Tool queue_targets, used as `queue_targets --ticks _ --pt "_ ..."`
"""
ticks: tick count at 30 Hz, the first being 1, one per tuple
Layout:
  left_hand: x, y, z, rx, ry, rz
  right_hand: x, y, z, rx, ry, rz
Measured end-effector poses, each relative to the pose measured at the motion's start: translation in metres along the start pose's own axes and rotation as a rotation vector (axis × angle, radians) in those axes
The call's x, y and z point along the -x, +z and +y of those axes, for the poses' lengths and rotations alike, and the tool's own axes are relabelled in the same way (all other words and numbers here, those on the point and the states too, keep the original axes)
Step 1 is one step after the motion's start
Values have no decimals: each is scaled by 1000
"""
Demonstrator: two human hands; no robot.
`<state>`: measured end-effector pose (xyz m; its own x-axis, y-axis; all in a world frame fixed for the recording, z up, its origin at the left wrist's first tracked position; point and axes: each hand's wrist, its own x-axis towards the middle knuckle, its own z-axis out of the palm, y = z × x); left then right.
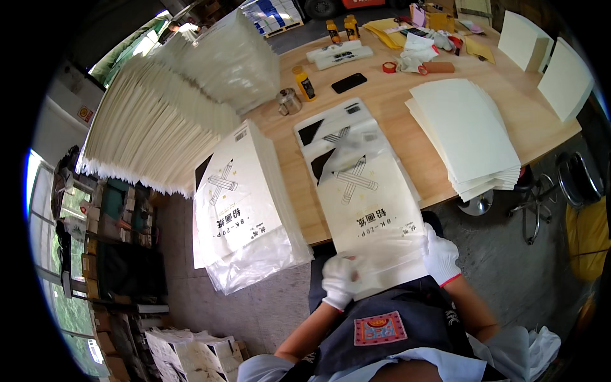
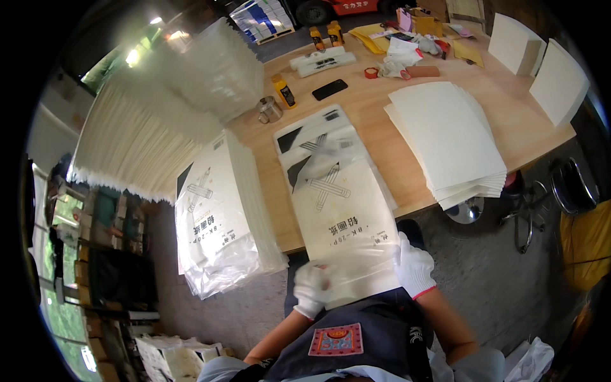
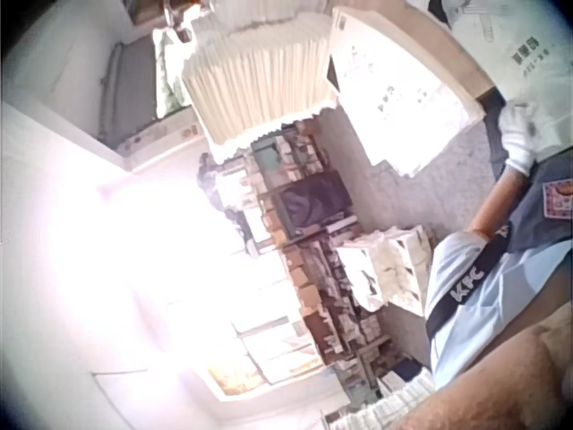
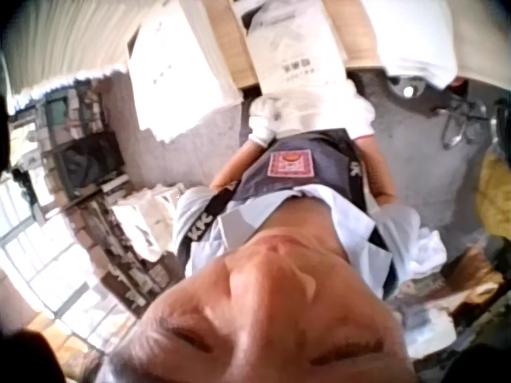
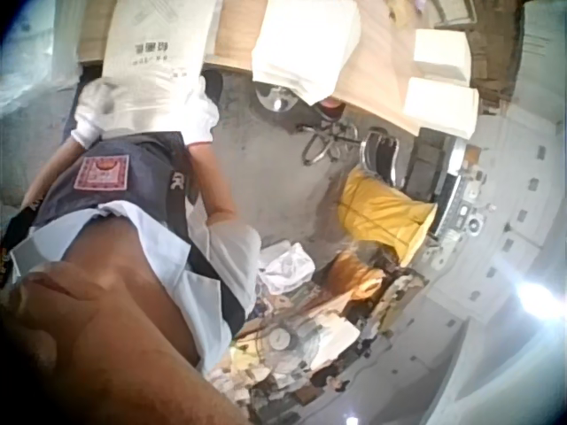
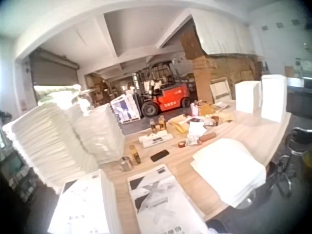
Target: The person repeatedly picks up stacks of white paper and inserts them into clear plastic packaging sleeves. They handle the items one at a time, folding the paper to fit into the sleeves and placing the packaged units onto a growing pile on the table.
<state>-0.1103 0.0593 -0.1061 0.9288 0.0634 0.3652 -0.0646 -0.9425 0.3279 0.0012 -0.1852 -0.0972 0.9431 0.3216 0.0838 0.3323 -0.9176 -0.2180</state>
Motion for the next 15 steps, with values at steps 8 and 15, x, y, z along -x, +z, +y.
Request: queue_targets --ticks 8,15 --pt "66 -58 11 482 -249 -71 57 -53 10 57 -359 -310" --pt "63 -77 18 788 -115 -437 71 -48 -4 8 -263 -928"
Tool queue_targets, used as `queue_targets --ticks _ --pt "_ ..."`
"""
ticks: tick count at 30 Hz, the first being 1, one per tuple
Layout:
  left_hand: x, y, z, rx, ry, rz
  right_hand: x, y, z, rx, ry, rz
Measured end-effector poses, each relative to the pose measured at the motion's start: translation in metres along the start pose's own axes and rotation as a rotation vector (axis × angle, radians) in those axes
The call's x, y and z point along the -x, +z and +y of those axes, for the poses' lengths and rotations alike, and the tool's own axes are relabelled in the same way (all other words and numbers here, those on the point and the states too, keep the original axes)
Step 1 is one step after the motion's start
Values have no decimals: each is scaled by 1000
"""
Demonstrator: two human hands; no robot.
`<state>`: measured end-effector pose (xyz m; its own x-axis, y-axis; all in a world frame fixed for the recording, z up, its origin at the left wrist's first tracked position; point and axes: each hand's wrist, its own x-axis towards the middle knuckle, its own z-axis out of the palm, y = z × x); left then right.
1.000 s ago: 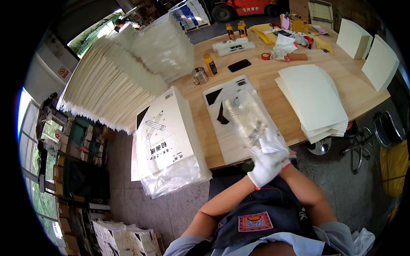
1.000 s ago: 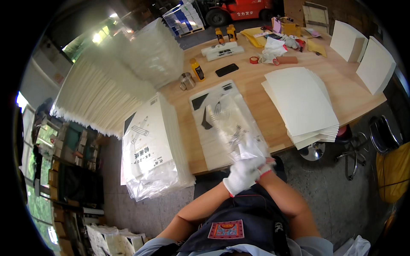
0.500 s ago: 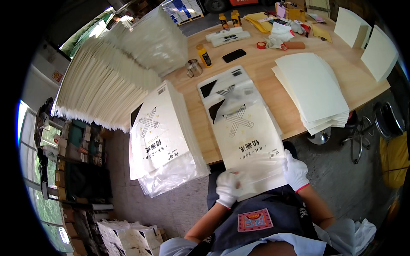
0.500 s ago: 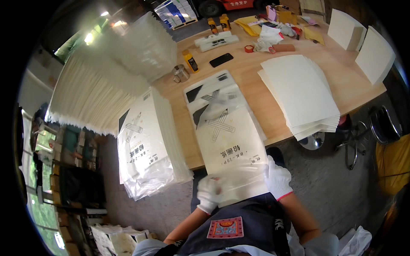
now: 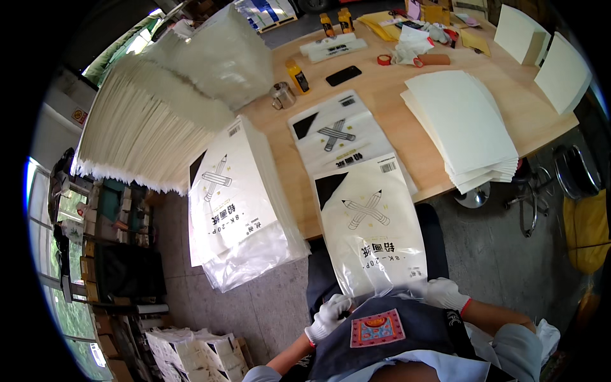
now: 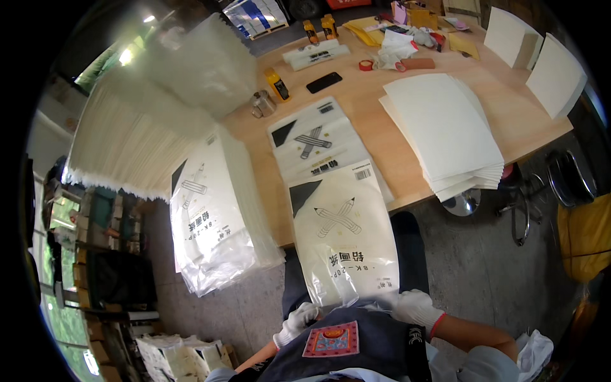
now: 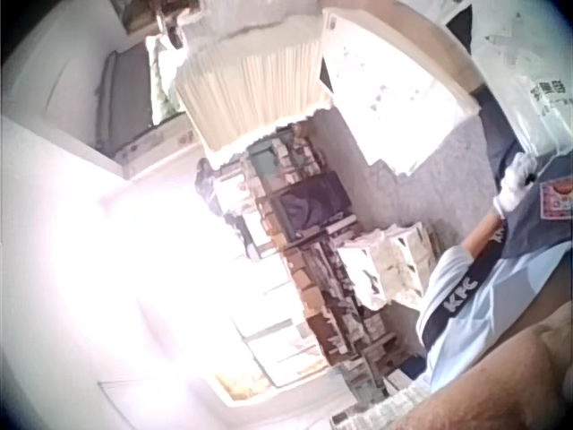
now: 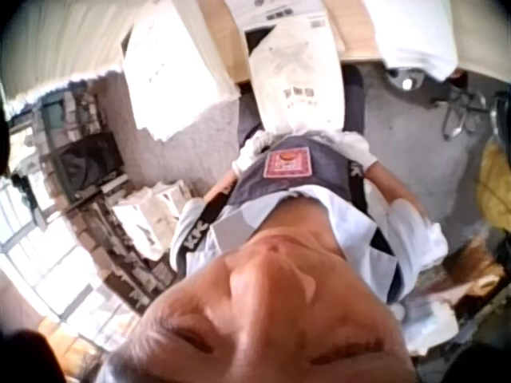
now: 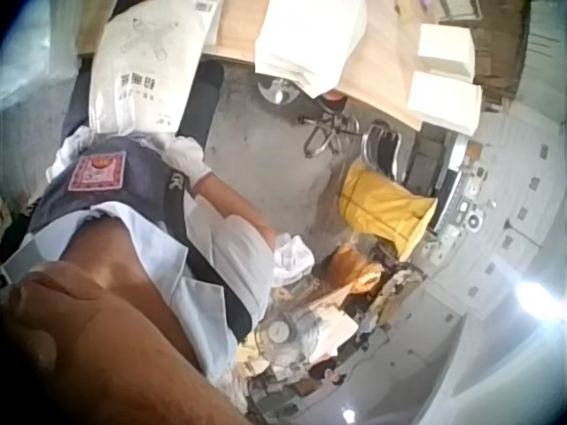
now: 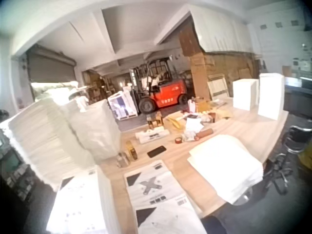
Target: The person repeatedly picks up stacks of white paper and inserts them into clear plastic packaging sleeves. They handle the items one at a time, folding the paper to fit into the sleeves and placing the packaged units onto a growing pile on the table.
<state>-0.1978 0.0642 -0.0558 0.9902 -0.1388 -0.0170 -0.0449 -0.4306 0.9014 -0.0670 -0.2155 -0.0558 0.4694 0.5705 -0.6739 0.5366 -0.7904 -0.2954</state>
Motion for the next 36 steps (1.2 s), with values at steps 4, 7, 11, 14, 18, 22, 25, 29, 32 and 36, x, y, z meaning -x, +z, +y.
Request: queue_targets --ticks 4,7,11,14,18,22,25,29,32,36 --pt "-37 8 -21 -157 167 243 -12 -48 -24 -127 40 216" --pt "-72 7 -32 -186 -27 494 -48 -24 21 -52 -60 728" --pt "-87 -8 -45 -283 -103 706 -27 -29 16 -302 -160 322" --pt "-81 -21 -51 -350 -135 753 -42 -45 30 -1018 -122 569" --pt "-72 -18 -64 -289 -161 792 -115 -35 58 -727 191 711" --pt "-46 -15 -74 -341 -234 803 -164 -7 34 -1795 -192 509" --pt "-4 -8 -84 -363 -323 803 -156 -19 12 -1887 -144 446" --pt "-1 22 -77 93 -278 666 -164 -18 -1 -1912 -173 514" --pt "-51 36 -53 719 -373 231 -164 -19 -18 -1693 -161 597" --pt "-104 51 -47 772 -519 135 -169 -10 -17 -1325 -112 695"
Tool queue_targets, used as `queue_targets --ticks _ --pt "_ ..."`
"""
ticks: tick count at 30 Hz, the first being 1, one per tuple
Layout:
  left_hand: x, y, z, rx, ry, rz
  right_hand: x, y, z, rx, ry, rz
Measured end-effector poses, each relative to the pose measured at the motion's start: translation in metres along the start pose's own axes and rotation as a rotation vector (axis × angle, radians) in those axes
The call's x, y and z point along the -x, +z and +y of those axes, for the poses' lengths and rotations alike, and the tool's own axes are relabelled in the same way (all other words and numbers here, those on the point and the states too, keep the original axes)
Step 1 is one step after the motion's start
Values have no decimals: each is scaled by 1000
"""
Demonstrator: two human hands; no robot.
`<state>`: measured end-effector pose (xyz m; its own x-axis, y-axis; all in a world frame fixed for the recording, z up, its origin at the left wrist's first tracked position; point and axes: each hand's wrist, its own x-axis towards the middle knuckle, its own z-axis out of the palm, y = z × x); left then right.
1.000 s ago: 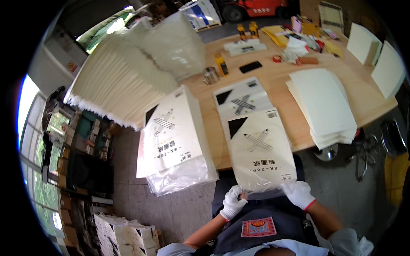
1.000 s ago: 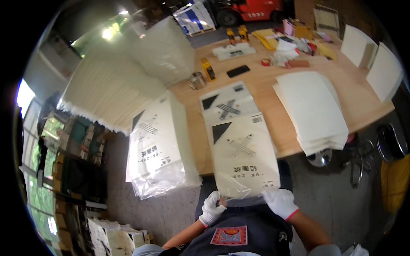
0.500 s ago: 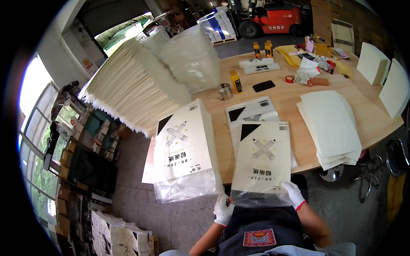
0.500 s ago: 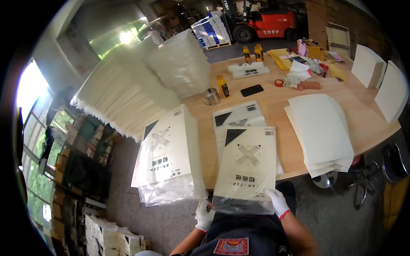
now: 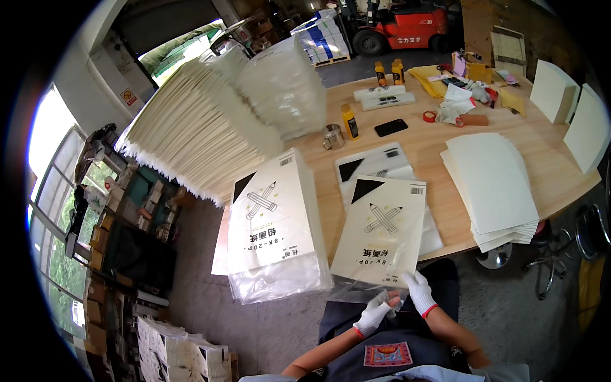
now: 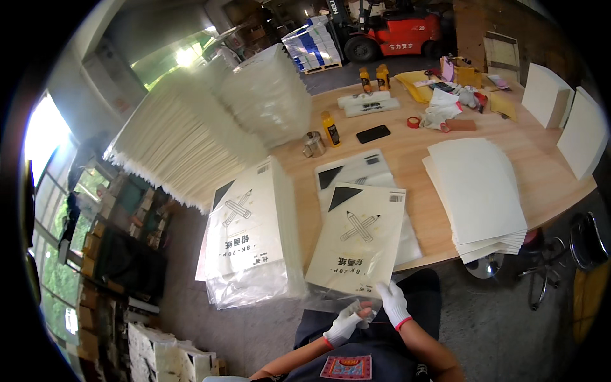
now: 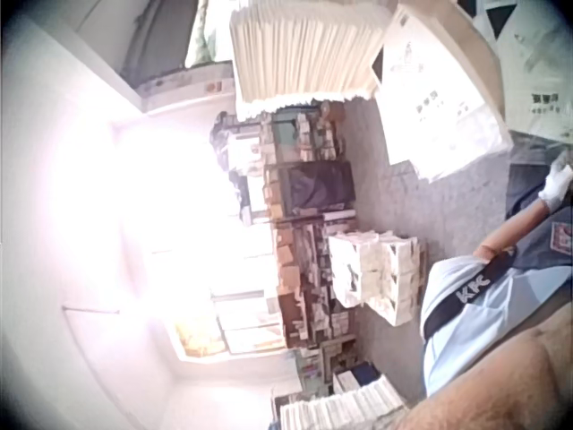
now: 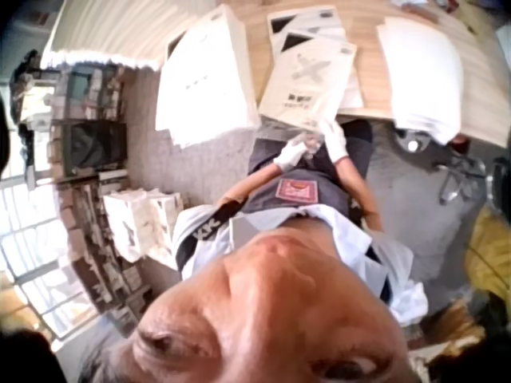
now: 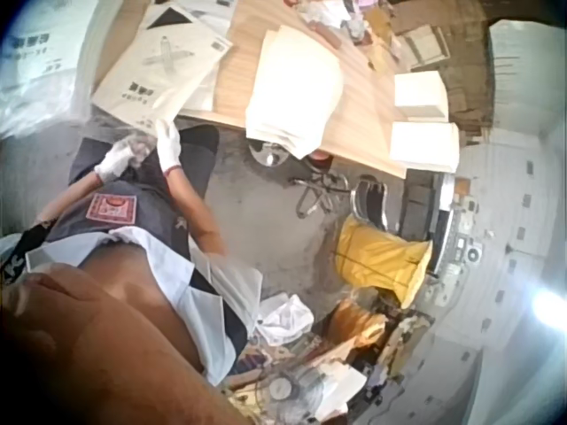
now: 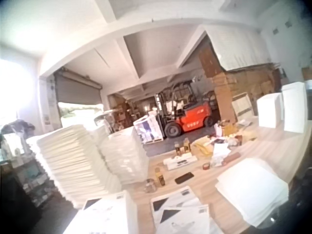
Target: The person repeatedly picks up stacks of white paper and inserts them into clear plastic packaging sleeves. They handle the items one at a time, folding the paper to fit into the sleeves and placing the packaged units onto a growing pile on the table.
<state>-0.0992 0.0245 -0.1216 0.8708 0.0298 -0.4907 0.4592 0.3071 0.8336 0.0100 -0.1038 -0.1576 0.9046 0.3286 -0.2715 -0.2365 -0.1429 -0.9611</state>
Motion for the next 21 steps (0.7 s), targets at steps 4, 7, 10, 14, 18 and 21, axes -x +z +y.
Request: queue_targets --ticks 4,7,10,14,18,21 --pt "-6 7 1 -422 290 234 1 -5 2 13 -15 -49" --pt "12 14 24 -982 757 455 2 -6 14 -20 14 -37" --pt "20 14 39 -1147 902 481 1 -7 17 -36 48 -40" --pt "16 9 9 -557 478 13 1 -4 14 -162 109 -53" --pt "30 -8 28 -409 157 -408 -3 -29 -9 -487 129 -140" --pt "26 -79 -13 -181 -153 -89 -3 -62 -33 -467 204 -145"
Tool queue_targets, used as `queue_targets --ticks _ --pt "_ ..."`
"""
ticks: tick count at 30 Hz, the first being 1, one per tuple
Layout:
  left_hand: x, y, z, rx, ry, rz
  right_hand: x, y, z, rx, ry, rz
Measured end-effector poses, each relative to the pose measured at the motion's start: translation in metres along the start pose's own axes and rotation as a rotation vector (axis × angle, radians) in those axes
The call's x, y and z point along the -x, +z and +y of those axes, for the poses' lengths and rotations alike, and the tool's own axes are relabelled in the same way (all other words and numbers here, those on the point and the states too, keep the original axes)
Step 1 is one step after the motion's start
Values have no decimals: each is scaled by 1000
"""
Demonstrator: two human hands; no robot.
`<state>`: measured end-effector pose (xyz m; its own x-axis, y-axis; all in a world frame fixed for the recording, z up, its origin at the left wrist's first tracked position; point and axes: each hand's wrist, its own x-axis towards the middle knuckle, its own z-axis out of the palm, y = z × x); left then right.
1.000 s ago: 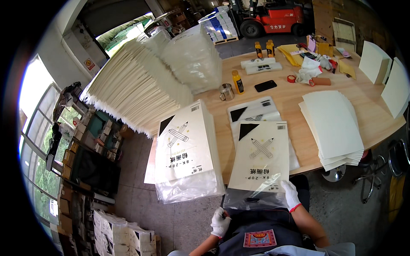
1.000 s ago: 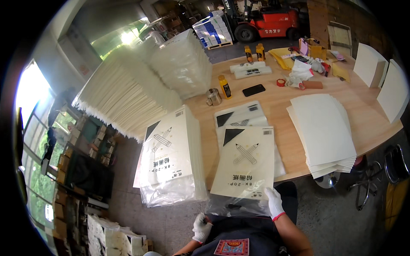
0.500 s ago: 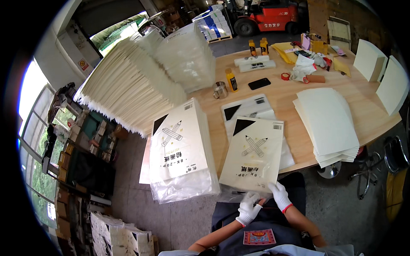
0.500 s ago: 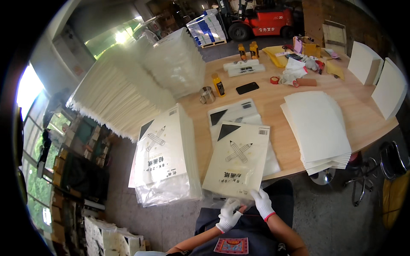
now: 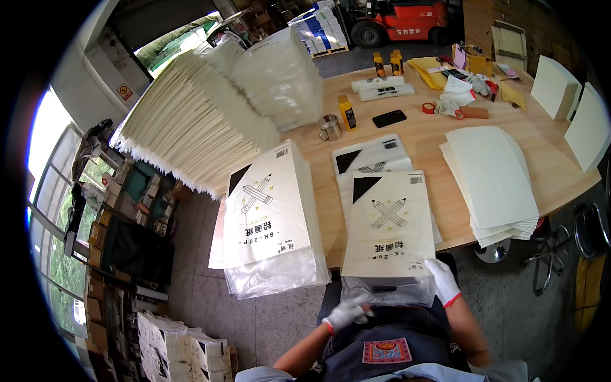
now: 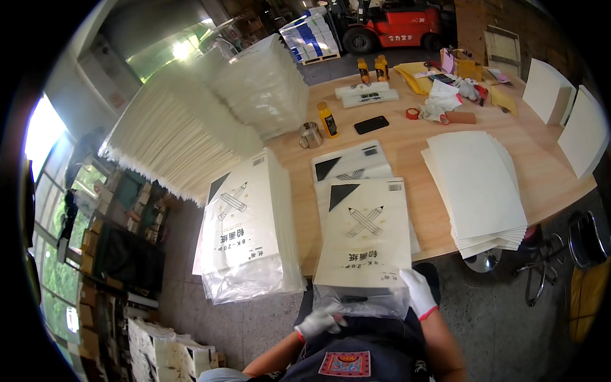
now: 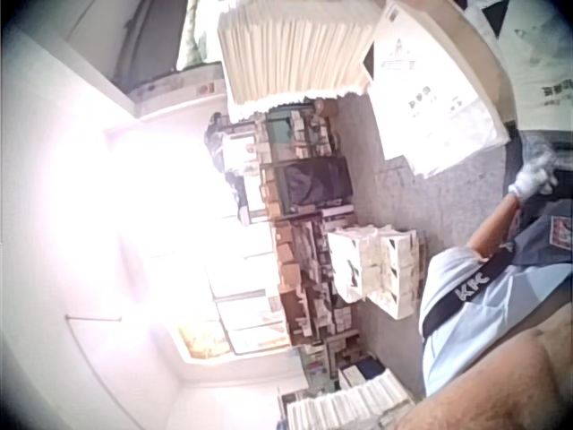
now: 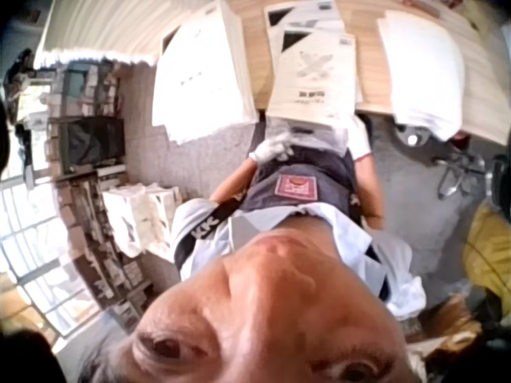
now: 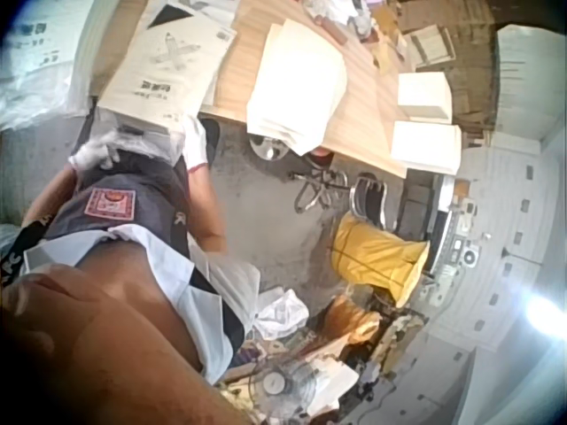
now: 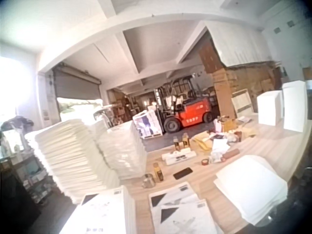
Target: The person repeatedly picks up stacks of white paper and inserts them into clear plastic packaging sleeves. They handle the items one at a time, folding the paper to fit into the sleeves and placing the packaged units onto a growing pile on the table.
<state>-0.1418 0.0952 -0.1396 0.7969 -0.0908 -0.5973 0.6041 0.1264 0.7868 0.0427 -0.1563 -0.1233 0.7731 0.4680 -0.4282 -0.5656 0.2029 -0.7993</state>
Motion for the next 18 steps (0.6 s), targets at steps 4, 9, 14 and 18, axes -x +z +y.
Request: queue_targets --ticks 4,9,14,18 --pt "-47 -51 -56 807 48 491 3 -30 -1 17 29 11" --pt "-35 -23 23 422 141 107 39 -46 9 234 235 -274" --pt "2 -11 96 -26 210 234 78 -82 -3 603 479 -185" --pt "16 4 149 -210 299 318 52 -53 -3 177 70 13"
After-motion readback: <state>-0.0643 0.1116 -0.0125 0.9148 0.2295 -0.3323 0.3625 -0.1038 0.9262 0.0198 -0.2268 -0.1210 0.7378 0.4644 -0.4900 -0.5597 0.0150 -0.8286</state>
